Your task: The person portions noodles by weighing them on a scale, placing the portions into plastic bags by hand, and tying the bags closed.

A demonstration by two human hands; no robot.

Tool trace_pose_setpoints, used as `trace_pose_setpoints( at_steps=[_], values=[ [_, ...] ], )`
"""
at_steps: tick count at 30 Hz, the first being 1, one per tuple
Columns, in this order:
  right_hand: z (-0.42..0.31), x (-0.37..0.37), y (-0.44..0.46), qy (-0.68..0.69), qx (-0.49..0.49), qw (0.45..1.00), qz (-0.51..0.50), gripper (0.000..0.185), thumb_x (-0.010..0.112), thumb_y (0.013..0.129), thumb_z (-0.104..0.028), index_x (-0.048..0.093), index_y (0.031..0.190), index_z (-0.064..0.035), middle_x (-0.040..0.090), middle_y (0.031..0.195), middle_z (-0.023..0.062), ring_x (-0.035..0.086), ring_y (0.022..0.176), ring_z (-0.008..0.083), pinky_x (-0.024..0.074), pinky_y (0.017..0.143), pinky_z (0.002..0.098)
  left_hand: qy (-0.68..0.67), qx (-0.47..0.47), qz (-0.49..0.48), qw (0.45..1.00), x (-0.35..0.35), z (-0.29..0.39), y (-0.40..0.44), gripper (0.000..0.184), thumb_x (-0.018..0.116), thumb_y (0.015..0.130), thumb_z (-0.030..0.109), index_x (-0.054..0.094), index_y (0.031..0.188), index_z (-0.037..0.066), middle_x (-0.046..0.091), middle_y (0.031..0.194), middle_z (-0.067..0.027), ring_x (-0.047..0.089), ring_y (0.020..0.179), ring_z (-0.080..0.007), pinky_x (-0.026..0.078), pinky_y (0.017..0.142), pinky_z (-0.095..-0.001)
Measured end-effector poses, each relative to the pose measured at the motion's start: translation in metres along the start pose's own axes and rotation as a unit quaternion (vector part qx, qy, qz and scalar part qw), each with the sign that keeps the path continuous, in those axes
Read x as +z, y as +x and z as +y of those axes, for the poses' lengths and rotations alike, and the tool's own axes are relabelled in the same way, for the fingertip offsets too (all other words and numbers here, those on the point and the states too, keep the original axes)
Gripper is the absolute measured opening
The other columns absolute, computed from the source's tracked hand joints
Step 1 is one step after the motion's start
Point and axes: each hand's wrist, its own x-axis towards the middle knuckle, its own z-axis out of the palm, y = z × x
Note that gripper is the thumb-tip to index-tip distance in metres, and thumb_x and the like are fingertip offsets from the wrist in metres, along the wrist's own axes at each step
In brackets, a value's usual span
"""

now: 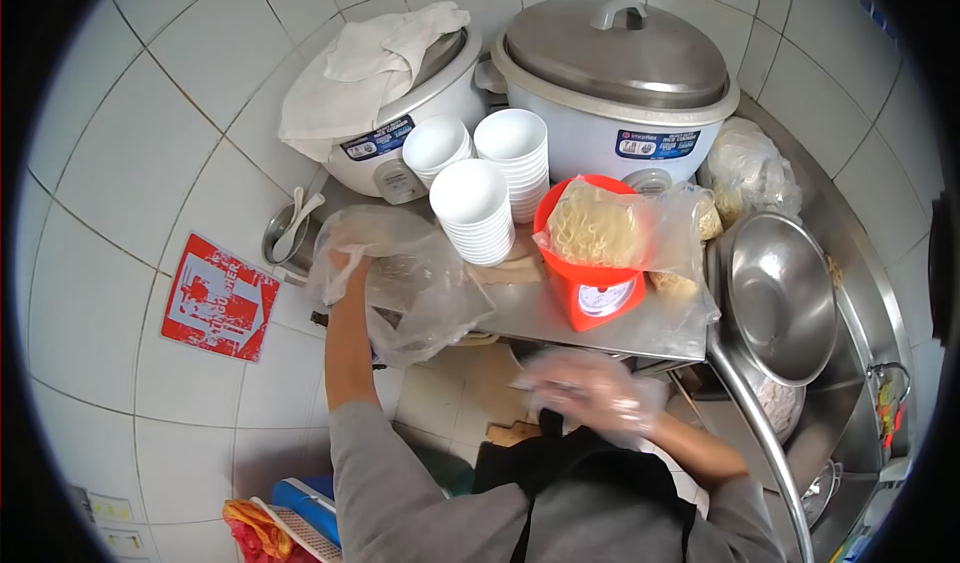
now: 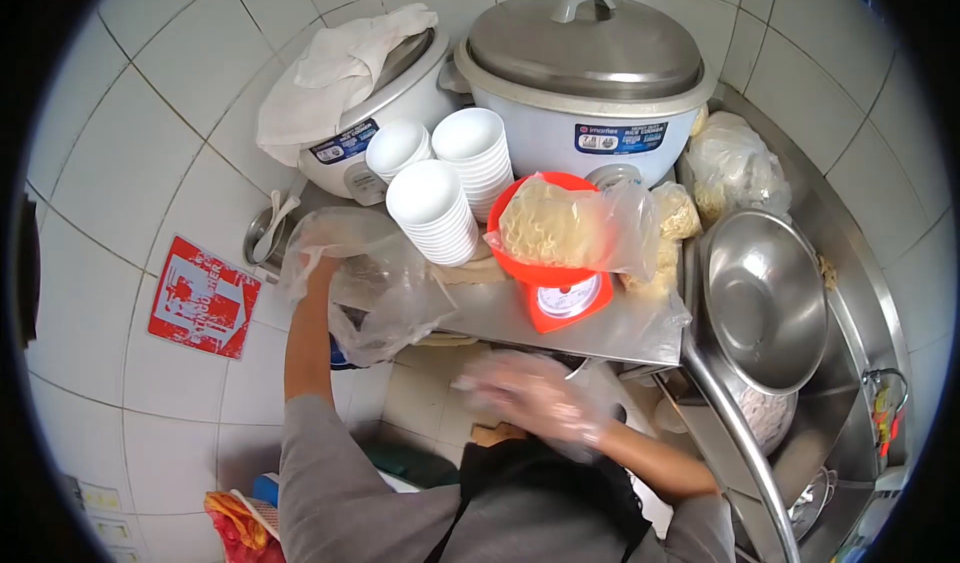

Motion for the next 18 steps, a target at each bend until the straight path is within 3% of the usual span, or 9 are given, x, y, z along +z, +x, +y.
trace_pose_setpoints(
  at_steps=[1,3,5,7,8,10,12,15,18],
  values=[
    [0.009,0.027,0.023,0.011,-0.008,0.999,-0.034,0.033,0.060,0.078,-0.012,0.055,0.111,-0.0110,0.054,0.116,0.0108,0.054,0.102,0.0300,0.0460,0.084,0.0384,0.000,0.006,-0.020,1.000,-0.009,0.000,-0.006,0.057,0.067,0.066,0.041,0.056,0.107,0.003,0.058,0.107,-0.0155,0.055,0.096,-0.0308,0.042,0.085,-0.0390],
    [0.035,0.078,0.069,-0.108,-0.103,0.989,-0.003,0.037,0.057,0.079,-0.015,0.053,0.116,-0.0134,0.049,0.124,0.0127,0.050,0.110,0.0326,0.0437,0.087,0.0410,-0.016,0.025,-0.078,0.997,-0.029,0.001,-0.018,0.059,0.068,0.065,0.040,0.056,0.109,0.004,0.057,0.108,-0.0153,0.055,0.098,-0.0302,0.041,0.087,-0.0384],
    [0.071,0.119,0.107,-0.212,-0.069,0.972,-0.074,0.045,0.052,0.083,-0.021,0.042,0.126,-0.0139,0.041,0.132,0.0109,0.038,0.121,0.0287,0.0433,0.088,0.0423,-0.044,0.047,-0.151,0.986,-0.053,0.007,-0.032,0.061,0.070,0.064,0.040,0.055,0.110,0.004,0.057,0.110,-0.0152,0.054,0.099,-0.0297,0.041,0.088,-0.0378],
    [0.111,0.142,0.133,-0.234,-0.107,0.966,-0.019,0.038,0.050,0.081,-0.022,0.051,0.119,-0.0135,0.052,0.121,0.0094,0.048,0.112,0.0283,0.0443,0.086,0.0429,-0.083,0.088,-0.167,0.979,-0.079,0.016,-0.061,0.063,0.071,0.063,0.040,0.055,0.112,0.004,0.057,0.112,-0.0150,0.054,0.101,-0.0292,0.040,0.089,-0.0371],
    [0.111,0.139,0.145,-0.249,-0.027,0.966,-0.066,0.036,0.051,0.080,-0.022,0.054,0.114,-0.0125,0.055,0.116,0.0087,0.051,0.107,0.0279,0.0446,0.084,0.0428,-0.099,0.121,-0.151,0.976,-0.093,0.024,-0.080,0.064,0.071,0.062,0.039,0.054,0.112,0.004,0.056,0.112,-0.0150,0.054,0.101,-0.0289,0.040,0.090,-0.0368],
    [0.107,0.131,0.164,-0.267,0.136,0.940,-0.165,0.030,0.052,0.078,-0.020,0.060,0.105,-0.0105,0.061,0.105,0.0075,0.057,0.099,0.0270,0.0453,0.082,0.0426,-0.119,0.219,-0.063,0.966,-0.115,0.037,-0.134,0.061,0.069,0.063,0.038,0.054,0.111,0.004,0.059,0.106,-0.0159,0.056,0.095,-0.0304,0.042,0.085,-0.0376],
    [0.152,0.161,0.179,-0.278,0.080,0.932,-0.217,0.029,0.051,0.078,-0.020,0.062,0.103,-0.0091,0.063,0.099,0.0102,0.060,0.094,0.0269,0.0472,0.080,0.0407,-0.118,0.334,0.081,0.932,-0.083,0.020,-0.146,0.060,0.069,0.065,0.034,0.053,0.114,0.005,0.060,0.103,-0.0172,0.058,0.093,-0.0320,0.044,0.084,-0.0380],
    [0.181,0.186,0.198,-0.271,0.042,0.931,-0.243,0.029,0.050,0.079,-0.020,0.062,0.102,-0.0081,0.064,0.098,0.0108,0.060,0.092,0.0262,0.0473,0.079,0.0403,-0.065,0.259,-0.042,0.963,-0.072,0.007,-0.162,0.063,0.070,0.065,0.035,0.050,0.118,0.006,0.057,0.110,-0.0178,0.056,0.099,-0.0307,0.043,0.087,-0.0369],
    [0.163,0.182,0.227,-0.259,0.032,0.950,-0.173,0.029,0.049,0.080,-0.020,0.061,0.104,-0.0077,0.063,0.099,0.0098,0.059,0.094,0.0254,0.0460,0.080,0.0411,-0.088,0.257,-0.062,0.960,-0.066,-0.022,-0.163,0.074,0.073,0.066,0.036,0.044,0.125,0.003,0.052,0.120,-0.0175,0.048,0.113,-0.0285,0.037,0.096,-0.0345]
  ],
)
